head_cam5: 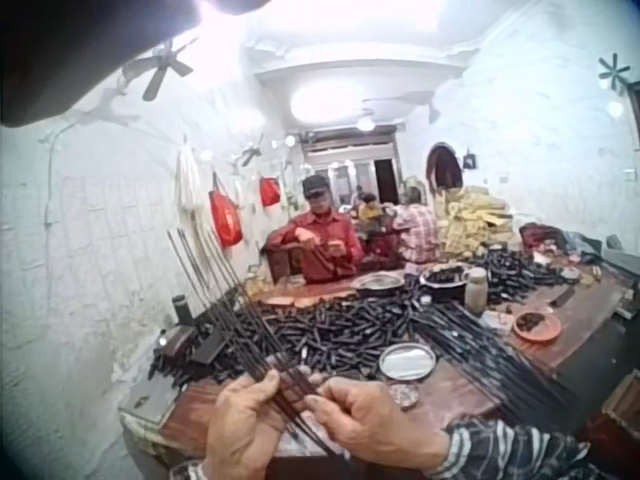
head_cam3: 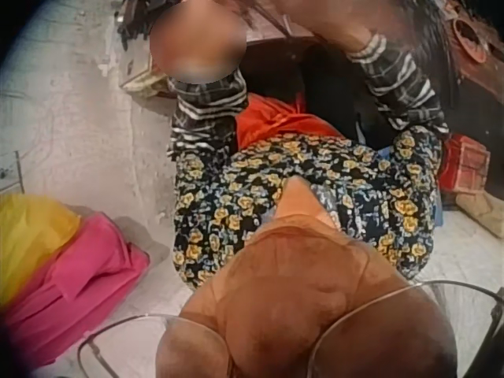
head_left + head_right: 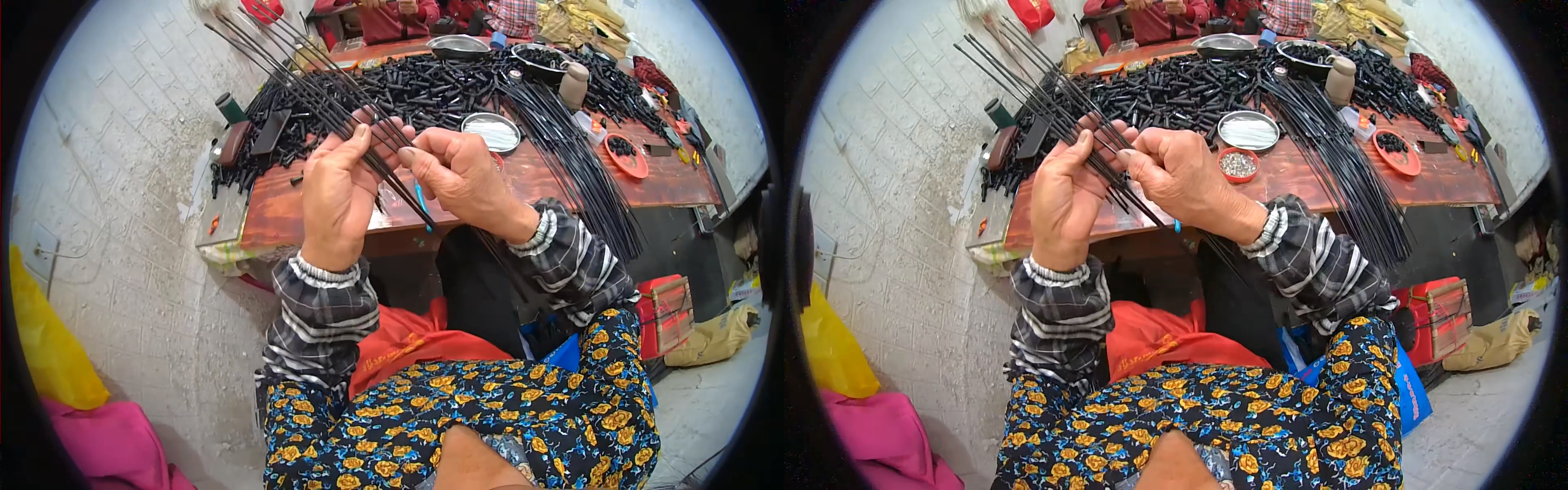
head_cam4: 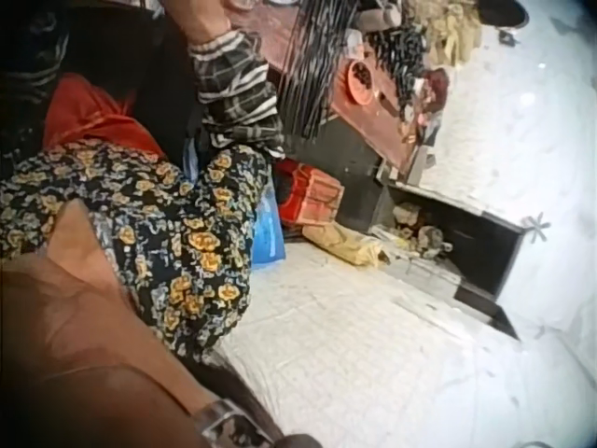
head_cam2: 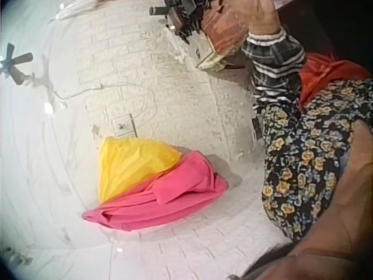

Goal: Assembling plastic tips onto bundles of black strips at a manufacturing workstation.

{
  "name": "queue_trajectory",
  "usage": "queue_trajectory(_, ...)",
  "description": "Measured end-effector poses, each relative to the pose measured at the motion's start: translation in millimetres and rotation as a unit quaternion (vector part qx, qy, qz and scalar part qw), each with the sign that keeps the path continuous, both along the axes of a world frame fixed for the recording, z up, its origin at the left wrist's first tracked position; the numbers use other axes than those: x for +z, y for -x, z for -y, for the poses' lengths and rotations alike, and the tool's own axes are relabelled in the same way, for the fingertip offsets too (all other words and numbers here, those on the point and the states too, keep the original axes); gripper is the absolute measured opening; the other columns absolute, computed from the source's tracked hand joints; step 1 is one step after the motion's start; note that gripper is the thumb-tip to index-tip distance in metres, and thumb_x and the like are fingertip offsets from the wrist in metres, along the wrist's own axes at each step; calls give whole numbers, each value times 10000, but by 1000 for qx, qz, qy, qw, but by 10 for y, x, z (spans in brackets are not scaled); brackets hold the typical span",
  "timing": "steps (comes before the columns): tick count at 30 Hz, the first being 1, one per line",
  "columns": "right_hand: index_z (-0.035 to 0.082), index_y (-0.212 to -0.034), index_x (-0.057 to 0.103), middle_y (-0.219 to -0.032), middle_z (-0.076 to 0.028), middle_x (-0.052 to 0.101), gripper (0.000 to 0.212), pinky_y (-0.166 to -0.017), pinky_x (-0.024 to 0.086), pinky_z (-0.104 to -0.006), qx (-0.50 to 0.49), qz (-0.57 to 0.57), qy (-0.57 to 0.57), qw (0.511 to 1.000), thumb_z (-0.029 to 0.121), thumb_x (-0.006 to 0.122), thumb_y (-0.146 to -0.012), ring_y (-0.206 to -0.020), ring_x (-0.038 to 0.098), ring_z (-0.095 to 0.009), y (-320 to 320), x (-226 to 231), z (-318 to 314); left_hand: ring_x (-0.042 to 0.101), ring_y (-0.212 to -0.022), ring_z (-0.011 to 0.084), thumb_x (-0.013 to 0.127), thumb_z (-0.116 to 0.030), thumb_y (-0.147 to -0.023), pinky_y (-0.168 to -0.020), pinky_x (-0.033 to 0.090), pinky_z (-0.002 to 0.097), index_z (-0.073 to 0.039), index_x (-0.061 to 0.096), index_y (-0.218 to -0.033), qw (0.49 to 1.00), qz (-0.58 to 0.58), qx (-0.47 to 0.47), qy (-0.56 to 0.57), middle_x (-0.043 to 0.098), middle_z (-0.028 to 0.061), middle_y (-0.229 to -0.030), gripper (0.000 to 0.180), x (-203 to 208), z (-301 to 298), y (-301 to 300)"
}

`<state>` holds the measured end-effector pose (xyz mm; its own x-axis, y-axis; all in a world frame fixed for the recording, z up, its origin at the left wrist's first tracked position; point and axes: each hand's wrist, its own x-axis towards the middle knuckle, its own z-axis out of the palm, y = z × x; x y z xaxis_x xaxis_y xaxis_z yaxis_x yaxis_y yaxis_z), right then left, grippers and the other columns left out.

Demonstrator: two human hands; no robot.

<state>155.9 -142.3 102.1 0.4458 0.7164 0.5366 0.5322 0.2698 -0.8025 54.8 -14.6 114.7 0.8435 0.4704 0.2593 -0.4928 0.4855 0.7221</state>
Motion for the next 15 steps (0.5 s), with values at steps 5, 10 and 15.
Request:
queue_trajectory(5, 0, -810, 597, -563, 30, 513, 203, -423, 341, -211, -14, 2, 4, 1000, 161, 580, -932, -488, 456, -24, 9, -131, 46, 594, -1046, 367, 436, -70, -971, -908, 501, 455, 47, 488, -1117, 1000, -1, -3, 16, 580, 237, -1105, 195, -22, 6, -54)
queue_trajectory(10, 2, -784, 587, -555, 35, 509, 213, -428, 348, -216, -15, 1, 5, 1000, 162, 590, -924, -491, 455, -26, 10, -238, 54, 589, -1053, 372, 433, -70, -971, -929, 488, 477, 46, 466, -1166, 1000, -17, -5, 23, 572, 240, -1122, 229, -31, 43, -64)
queue_trajectory(15, 7, -904, 575, -647, 0, 551, 178, -437, 365, -220, 14, 7, -34, 999, 184, 586, -924, -513, 486, -50, 15, -447, 55, 582, -1072, 370, 473, 1, -928, -944, 476, 491, 23, 438, -1248, 999, -37, -29, 16, 573, 231, -1134, 323, -103, 52, -109)
